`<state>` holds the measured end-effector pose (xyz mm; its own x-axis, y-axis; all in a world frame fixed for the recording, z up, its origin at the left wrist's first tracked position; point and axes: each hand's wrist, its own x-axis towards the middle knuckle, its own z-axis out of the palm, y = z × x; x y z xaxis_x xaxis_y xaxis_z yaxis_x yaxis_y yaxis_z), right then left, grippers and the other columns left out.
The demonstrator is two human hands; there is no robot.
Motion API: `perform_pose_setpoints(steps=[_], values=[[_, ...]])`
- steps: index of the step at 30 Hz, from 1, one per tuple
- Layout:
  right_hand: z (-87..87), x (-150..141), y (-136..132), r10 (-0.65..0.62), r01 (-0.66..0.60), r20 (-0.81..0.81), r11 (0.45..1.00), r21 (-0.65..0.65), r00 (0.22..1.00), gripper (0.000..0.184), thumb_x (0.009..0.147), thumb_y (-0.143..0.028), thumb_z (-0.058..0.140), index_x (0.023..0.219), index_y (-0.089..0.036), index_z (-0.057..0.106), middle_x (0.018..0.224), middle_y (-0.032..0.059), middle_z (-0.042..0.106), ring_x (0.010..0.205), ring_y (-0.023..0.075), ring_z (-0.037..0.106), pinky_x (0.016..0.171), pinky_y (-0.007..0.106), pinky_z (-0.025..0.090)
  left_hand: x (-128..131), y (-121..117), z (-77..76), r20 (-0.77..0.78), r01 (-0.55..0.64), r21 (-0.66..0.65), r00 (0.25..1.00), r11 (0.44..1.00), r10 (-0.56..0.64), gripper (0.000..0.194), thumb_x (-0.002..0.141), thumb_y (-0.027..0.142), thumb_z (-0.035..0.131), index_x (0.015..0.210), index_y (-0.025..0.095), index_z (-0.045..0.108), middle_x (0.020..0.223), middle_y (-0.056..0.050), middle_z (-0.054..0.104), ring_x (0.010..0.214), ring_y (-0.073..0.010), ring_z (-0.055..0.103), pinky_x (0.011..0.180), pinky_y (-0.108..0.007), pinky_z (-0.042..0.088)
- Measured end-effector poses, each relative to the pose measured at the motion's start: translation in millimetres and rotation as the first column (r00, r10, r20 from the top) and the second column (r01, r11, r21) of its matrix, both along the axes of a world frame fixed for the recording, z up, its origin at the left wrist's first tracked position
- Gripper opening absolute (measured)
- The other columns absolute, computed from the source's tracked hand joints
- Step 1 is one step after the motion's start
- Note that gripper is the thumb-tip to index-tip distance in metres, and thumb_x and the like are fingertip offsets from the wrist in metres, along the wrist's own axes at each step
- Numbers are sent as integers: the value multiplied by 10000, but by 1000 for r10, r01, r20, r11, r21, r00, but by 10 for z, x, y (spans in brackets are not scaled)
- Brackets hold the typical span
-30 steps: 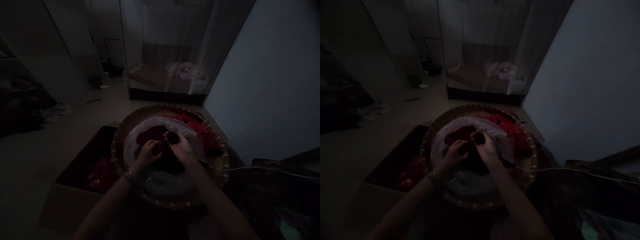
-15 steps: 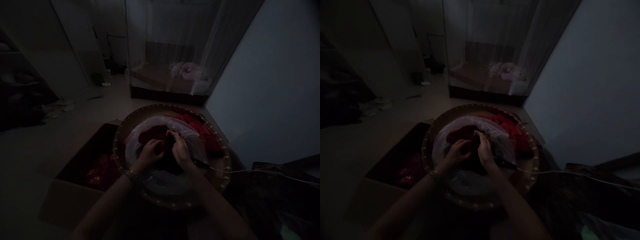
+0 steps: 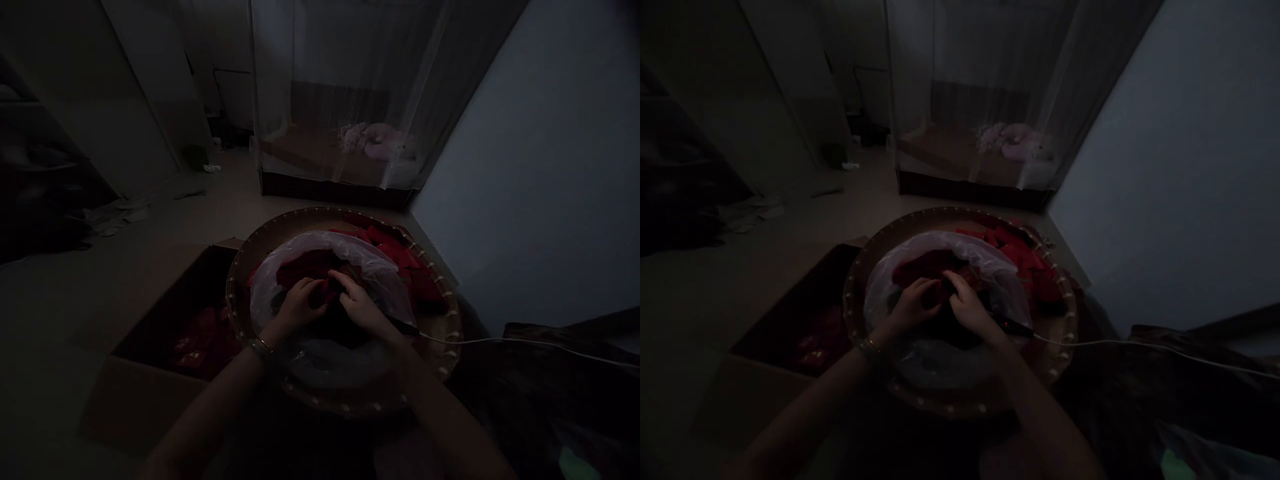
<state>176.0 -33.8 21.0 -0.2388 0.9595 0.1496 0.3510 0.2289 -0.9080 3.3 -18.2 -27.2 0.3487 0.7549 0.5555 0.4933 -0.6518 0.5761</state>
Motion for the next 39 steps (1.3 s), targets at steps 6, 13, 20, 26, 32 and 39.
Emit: perform_pose_setpoints(steps=[6, 13, 20, 26, 32, 39], values=[[-16, 20, 39, -139, 126, 50, 970, 207, 989, 440, 698, -83, 442, 1118, -184, 531, 1127, 90, 558, 1012, 170, 579, 915, 351, 466, 1, -5, -17, -22, 10, 12, 1000, 1000, -10, 505, 675, 202, 675, 1159, 207, 532, 1081, -73, 594, 992, -217, 579, 853, -362, 498], [100, 31, -31, -219, 112, 273, 927, 359, 937, 162, 752, -114, 530, 858, -193, 623, 877, 45, 641, 841, 178, 600, 797, 332, 484, 0, -11, -1, -39, 3, 1, 999, 1000, -3, 503, 661, 208, 686, 1138, 205, 526, 1071, -72, 589, 1001, -229, 573, 866, -378, 491], [13, 46, 9, -108, -15, 427, 961, 276, 898, 233, 811, -90, 494, 942, -161, 672, 928, 82, 663, 865, 175, 614, 801, 310, 470, 5, -14, 10, -50, 22, -2, 999, 1000, -22, 453, 664, 197, 676, 1093, 190, 533, 1054, -76, 597, 1002, -230, 571, 874, -379, 482], [73, 58, 26, -198, 85, 309, 935, 344, 930, 174, 812, -138, 512, 894, -196, 654, 901, 46, 664, 858, 171, 612, 804, 306, 468, 2, -15, 11, -43, 18, -13, 999, 1000, -19, 434, 668, 200, 669, 1079, 189, 528, 1046, -77, 597, 990, -230, 571, 865, -383, 480], [116, -36, -14, -114, -34, 454, 952, 305, 884, 327, 745, -225, 659, 1071, -223, 640, 991, 60, 589, 859, 176, 596, 768, 305, 484, 7, -14, 2, -38, 10, -30, 999, 999, -12, 439, 656, 180, 661, 1077, 194, 535, 1040, -81, 598, 983, -235, 572, 862, -390, 475], [152, 14, 85, -202, 97, 323, 945, 312, 925, 141, 735, -113, 614, 829, -194, 680, 845, 33, 679, 822, 171, 631, 790, 306, 485, 4, -29, 55, -38, -11, -47, 999, 999, 9, 426, 654, 193, 676, 1057, 186, 537, 1016, -77, 604, 949, -227, 579, 834, -373, 481]])
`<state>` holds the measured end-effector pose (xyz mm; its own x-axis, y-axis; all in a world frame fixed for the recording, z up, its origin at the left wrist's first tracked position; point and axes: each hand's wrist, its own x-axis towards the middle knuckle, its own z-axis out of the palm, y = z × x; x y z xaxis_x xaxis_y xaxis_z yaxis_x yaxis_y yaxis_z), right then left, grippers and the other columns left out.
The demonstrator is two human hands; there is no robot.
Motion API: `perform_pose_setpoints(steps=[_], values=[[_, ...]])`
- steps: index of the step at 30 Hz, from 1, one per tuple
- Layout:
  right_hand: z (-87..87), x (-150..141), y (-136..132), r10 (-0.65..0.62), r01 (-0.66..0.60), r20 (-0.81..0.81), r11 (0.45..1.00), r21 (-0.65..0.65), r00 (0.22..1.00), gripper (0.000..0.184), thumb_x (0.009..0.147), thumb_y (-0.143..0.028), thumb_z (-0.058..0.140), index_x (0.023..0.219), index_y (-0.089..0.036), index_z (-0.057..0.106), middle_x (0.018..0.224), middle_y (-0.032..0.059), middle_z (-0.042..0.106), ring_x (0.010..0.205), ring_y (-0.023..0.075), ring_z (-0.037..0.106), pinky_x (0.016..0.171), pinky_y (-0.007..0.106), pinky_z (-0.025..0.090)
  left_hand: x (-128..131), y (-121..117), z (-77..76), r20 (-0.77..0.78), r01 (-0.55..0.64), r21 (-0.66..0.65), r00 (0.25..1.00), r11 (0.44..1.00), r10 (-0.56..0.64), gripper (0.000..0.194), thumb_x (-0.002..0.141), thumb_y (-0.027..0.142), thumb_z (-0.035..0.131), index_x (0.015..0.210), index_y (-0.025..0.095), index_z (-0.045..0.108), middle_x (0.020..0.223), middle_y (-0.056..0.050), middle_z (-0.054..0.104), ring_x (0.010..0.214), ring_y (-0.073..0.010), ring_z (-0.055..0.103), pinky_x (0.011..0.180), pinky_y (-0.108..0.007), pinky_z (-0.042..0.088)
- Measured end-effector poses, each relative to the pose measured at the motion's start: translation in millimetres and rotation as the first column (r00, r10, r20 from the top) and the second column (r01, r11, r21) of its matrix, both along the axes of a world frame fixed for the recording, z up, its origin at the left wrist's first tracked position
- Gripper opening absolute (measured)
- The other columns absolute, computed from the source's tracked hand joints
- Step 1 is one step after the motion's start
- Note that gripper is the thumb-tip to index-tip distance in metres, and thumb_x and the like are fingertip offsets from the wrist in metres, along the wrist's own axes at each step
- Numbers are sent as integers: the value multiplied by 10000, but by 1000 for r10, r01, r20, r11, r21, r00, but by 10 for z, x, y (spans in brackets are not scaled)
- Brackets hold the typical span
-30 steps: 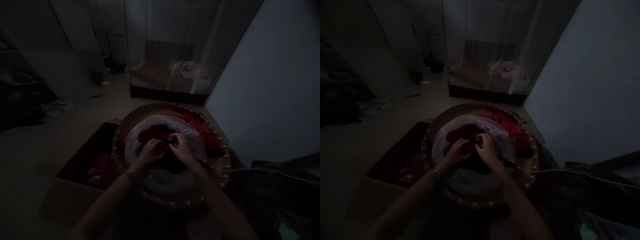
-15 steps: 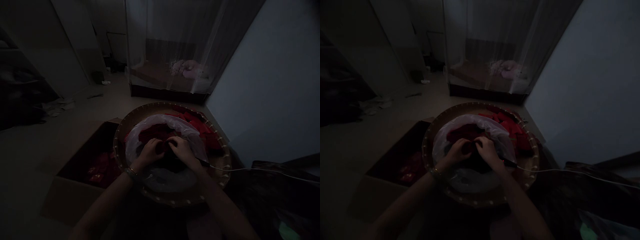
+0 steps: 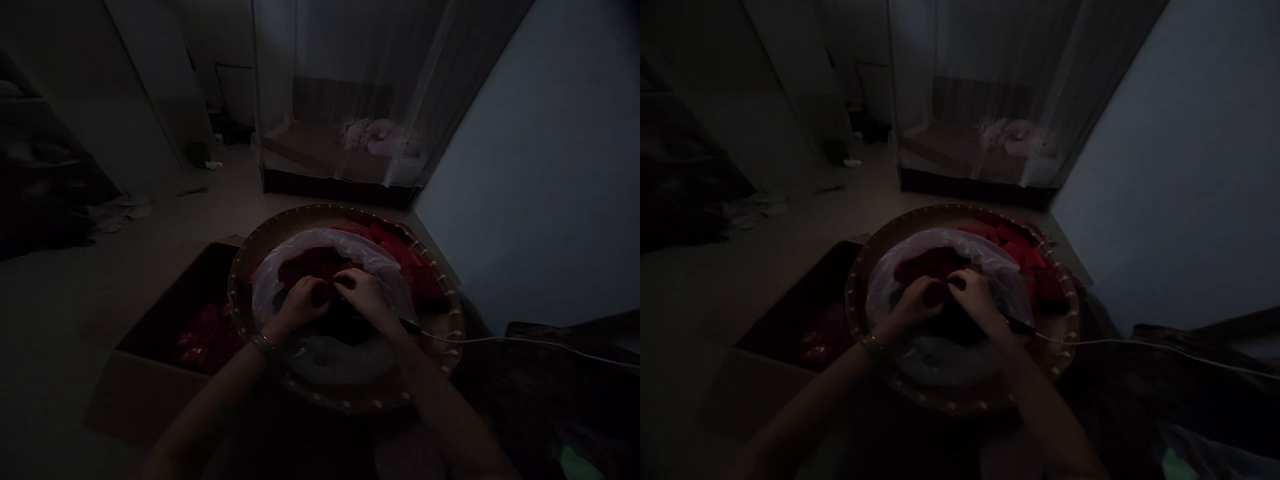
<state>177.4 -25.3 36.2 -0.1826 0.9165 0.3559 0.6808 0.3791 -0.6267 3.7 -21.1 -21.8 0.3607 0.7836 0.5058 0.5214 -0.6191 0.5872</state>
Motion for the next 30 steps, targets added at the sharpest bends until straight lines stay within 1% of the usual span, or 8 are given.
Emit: perform_pose_setpoints(steps=[3, 9, 13, 16, 20, 23, 26, 30], values=[[50, 58, -3, -29, 29, -26, 999, -26, 999, 154, 747, -126, 599, 853, -196, 686, 879, 42, 698, 840, 176, 642, 805, 312, 488, 8, 4, 16, 24, -9, -15, 1000, 1000, 9, 432, 652, 188, 678, 1060, 197, 537, 1007, -69, 610, 929, -218, 585, 818, -360, 481], [71, 29, -38, 90, -89, 38, 996, -14, 995, 286, 740, -61, 558, 962, -187, 686, 969, 61, 698, 896, 179, 636, 843, 320, 485, 52, 18, 35, 18, -1, -4, 1000, 1000, 2, 413, 666, 195, 670, 1055, 198, 530, 1003, -59, 605, 920, -203, 581, 813, -348, 480], [42, 84, -17, 18, -18, 12, 999, 33, 1000, 335, 774, -91, 526, 1069, -190, 648, 1039, 74, 682, 964, 202, 616, 868, 362, 487, 84, 38, 96, -16, -4, -1, 1000, 1000, 4, 448, 659, 192, 680, 1077, 194, 518, 1015, -68, 596, 934, -212, 579, 820, -358, 478], [-25, 170, 35, -37, 34, -118, 999, -23, 992, 335, 794, -141, 522, 1116, -178, 607, 1101, 95, 657, 927, 194, 639, 801, 343, 526, 132, 82, 156, -35, -8, 14, 999, 1000, 8, 480, 650, 184, 682, 1096, 184, 506, 1031, -78, 587, 952, -222, 574, 825, -366, 480], [-100, 250, 88, -16, -28, -277, 988, -155, 961, 213, 788, -189, 535, 970, -207, 642, 880, 28, 710, 715, 160, 674, 607, 274, 554, 248, 141, 196, -28, -39, 22, 999, 999, 40, 492, 640, 189, 690, 1096, 191, 507, 1020, -72, 585, 955, -228, 571, 821, -372, 485], [-55, 270, 68, -74, 52, -290, 995, -85, 954, 137, 768, -184, 559, 851, -218, 662, 793, 11, 712, 654, 161, 666, 594, 281, 547, 327, 152, 178, -21, -78, 17, 997, 997, 78, 481, 650, 201, 682, 1098, 186, 507, 1013, -69, 581, 935, -222, 572, 806, -367, 491], [55, 258, 4, -104, 116, -218, 992, 44, 970, 128, 774, -167, 570, 836, -213, 673, 831, 31, 716, 749, 183, 667, 707, 313, 535, 356, 141, 145, -27, -105, 15, 994, 994, 106, 490, 645, 203, 681, 1103, 188, 505, 1018, -71, 577, 942, -226, 566, 814, -380, 489], [140, 205, -68, -61, 68, -60, 990, 123, 996, 148, 795, -129, 558, 847, -195, 680, 882, 47, 704, 828, 180, 650, 780, 309, 499, 340, 125, 109, -50, -101, -5, 994, 995, 101, 498, 646, 207, 677, 1114, 185, 506, 1010, -72, 568, 938, -228, 565, 814, -383, 492]])
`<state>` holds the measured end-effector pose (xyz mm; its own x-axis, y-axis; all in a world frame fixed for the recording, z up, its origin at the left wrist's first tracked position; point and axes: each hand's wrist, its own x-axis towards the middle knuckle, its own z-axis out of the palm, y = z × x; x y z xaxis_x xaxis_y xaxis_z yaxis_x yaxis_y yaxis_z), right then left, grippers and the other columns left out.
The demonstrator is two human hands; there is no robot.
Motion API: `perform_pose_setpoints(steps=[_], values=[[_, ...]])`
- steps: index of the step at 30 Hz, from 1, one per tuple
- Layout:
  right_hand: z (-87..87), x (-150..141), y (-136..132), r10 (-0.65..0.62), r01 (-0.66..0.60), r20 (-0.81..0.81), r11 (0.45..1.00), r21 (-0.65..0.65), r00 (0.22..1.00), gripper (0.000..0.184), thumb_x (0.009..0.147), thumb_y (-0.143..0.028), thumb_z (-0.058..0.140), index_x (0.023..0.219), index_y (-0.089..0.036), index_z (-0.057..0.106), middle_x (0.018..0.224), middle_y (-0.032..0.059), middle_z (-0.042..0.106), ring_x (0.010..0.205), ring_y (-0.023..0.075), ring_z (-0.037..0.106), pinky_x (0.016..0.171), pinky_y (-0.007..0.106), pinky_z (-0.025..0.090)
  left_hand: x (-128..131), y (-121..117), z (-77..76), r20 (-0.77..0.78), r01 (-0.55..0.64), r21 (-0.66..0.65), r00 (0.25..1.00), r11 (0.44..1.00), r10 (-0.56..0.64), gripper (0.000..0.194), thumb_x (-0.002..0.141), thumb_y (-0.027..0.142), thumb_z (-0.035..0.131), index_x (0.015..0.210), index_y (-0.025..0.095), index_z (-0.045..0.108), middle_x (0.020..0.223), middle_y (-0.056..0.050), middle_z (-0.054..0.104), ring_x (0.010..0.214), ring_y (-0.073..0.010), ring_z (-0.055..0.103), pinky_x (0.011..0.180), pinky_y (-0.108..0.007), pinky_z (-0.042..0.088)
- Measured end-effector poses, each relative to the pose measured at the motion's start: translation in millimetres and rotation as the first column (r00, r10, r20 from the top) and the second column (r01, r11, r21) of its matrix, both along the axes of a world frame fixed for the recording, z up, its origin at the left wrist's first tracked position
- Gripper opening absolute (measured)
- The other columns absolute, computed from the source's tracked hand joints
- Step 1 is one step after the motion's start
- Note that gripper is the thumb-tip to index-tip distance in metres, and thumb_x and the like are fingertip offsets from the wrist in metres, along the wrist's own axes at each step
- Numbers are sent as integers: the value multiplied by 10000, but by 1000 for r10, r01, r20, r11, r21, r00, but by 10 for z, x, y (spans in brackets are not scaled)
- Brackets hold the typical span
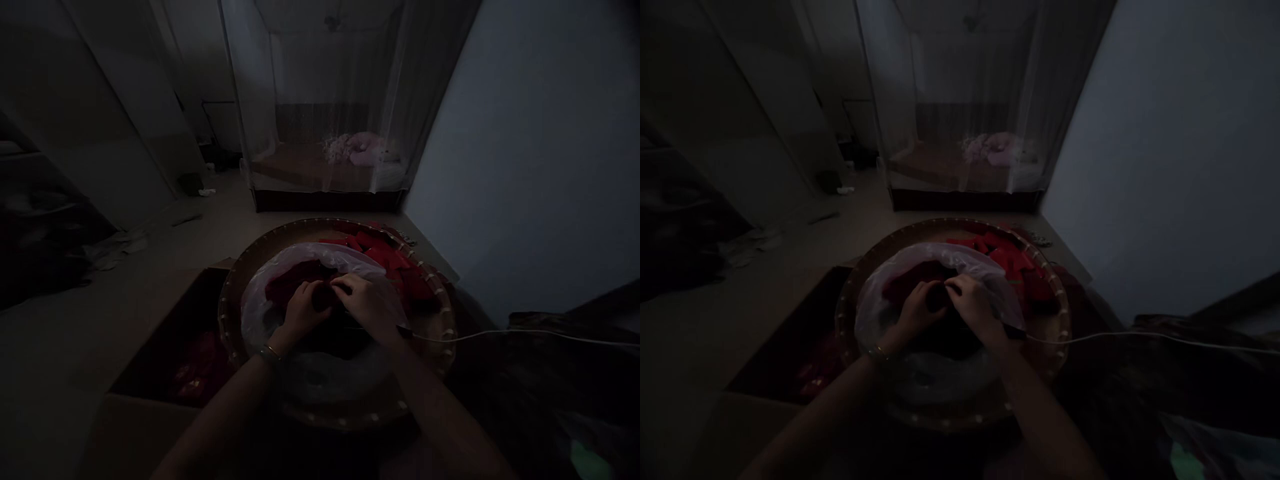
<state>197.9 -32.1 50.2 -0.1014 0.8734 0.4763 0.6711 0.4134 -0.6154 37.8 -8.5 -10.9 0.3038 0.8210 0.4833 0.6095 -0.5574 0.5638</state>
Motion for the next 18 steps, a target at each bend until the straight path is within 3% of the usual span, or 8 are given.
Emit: perform_pose_setpoints(steps=[5, 9, 13, 15, 18], values=[[-75, -70, 6, 84, -73, 199, 996, -58, 976, 162, 799, -105, 557, 856, -185, 685, 871, 54, 677, 808, 169, 630, 765, 294, 486, -15, -4, -45, 23, 21, -18, 1000, 1000, -21, 533, 644, 199, 680, 1145, 201, 495, 1040, -64, 555, 945, -219, 567, 815, -363, 492], [-139, -111, 18, 97, -96, 197, 995, -11, 976, 219, 807, -155, 586, 1015, -192, 646, 957, 62, 665, 900, 192, 596, 833, 332, 472, -21, -6, -64, 49, 36, -26, 998, 999, -34, 510, 657, 178, 663, 1140, 195, 498, 1024, -62, 552, 929, -208, 566, 812, -350, 488], [-196, -117, 15, 44, -59, 326, 998, 37, 944, 131, 779, -272, 649, 885, -198, 672, 893, 82, 643, 906, 246, 537, 803, 391, 465, -31, -3, -91, 60, 31, -30, 998, 999, -29, 561, 646, 184, 680, 1171, 208, 483, 1036, -61, 544, 931, -207, 564, 806, -346, 487], [-236, -108, 21, 46, -67, 399, 997, 39, 916, 71, 790, -243, 631, 831, -210, 679, 866, 86, 638, 903, 253, 518, 783, 397, 462, -39, -4, -101, 59, 41, -33, 997, 999, -39, 584, 649, 205, 689, 1192, 213, 473, 1040, -60, 543, 937, -208, 562, 811, -347, 484], [-289, -86, 42, 77, -91, 431, 996, 13, 899, 146, 820, -155, 568, 884, -214, 685, 838, 76, 659, 872, 235, 514, 793, 385, 462, -62, -8, -88, 55, 72, -17, 996, 997, -71, 584, 665, 242, 699, 1202, 215, 471, 1038, -62, 548, 960, -215, 551, 833, -357, 476]])
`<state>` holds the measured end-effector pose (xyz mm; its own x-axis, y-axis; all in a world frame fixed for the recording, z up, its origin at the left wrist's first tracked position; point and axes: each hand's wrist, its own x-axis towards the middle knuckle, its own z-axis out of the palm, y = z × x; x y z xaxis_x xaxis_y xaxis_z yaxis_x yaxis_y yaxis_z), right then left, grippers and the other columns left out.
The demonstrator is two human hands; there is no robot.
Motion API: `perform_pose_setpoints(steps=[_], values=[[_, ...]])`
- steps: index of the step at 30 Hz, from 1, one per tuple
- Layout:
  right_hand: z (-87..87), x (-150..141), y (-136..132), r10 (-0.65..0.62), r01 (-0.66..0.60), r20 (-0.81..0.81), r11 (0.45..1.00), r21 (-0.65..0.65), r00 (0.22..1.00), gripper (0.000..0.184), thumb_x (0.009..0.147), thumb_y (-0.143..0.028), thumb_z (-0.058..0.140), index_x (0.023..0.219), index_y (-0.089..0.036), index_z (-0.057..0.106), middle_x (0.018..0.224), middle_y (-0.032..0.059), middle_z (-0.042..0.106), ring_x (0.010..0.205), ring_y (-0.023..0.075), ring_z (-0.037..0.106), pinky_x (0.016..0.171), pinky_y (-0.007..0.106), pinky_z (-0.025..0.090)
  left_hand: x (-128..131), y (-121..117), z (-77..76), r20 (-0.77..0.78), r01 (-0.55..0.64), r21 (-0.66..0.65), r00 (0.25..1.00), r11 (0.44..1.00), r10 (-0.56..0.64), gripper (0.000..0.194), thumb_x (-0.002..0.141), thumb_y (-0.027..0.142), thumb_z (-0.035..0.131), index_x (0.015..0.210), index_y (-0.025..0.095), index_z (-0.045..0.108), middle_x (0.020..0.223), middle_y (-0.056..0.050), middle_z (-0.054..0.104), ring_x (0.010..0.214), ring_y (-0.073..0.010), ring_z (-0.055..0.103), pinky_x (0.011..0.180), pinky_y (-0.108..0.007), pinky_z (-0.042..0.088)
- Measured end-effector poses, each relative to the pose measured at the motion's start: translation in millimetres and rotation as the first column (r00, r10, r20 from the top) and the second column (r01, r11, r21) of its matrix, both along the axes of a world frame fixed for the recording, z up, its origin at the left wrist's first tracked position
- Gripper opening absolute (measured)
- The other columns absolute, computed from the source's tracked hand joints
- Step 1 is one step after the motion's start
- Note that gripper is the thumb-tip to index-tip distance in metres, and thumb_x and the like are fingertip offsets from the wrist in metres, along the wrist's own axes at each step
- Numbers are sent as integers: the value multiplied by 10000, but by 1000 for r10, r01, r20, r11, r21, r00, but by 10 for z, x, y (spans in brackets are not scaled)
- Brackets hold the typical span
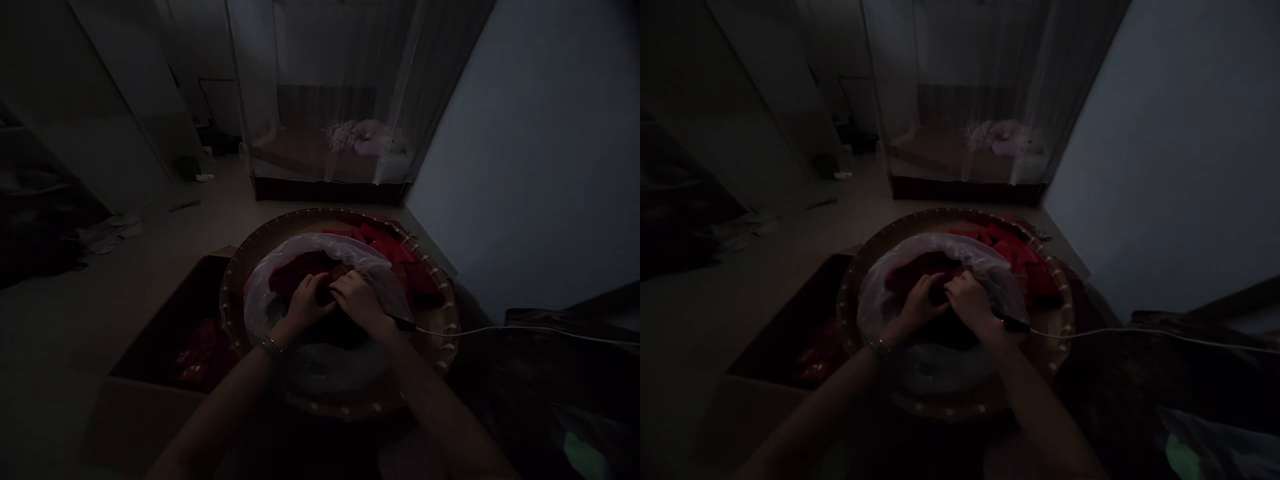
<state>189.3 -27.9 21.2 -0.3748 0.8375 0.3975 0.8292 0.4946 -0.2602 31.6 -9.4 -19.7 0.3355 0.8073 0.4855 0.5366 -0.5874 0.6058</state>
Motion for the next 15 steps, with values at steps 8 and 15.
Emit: perform_pose_setpoints(steps=[8, 15], values=[[-3, 54, 40, 122, -125, -83, 992, -29, 989, 206, 792, -47, 547, 907, -158, 677, 918, 78, 678, 935, 210, 533, 862, 359, 460, -86, 17, 134, 134, 163, 56, 977, 985, -169, 228, 783, 168, 577, 1007, 205, 563, 1029, -73, 592, 997, -203, 549, 887, -377, 461], [-15, 79, 47, 132, -146, -149, 986, -84, 980, 243, 807, -52, 514, 941, -182, 670, 947, 68, 687, 895, 183, 614, 834, 332, 481, -120, 36, 147, 94, 237, 4, 967, 971, -236, 321, 809, 154, 536, 1122, 220, 566, 1057, -80, 598, 987, -204, 569, 875, -364, 473]])
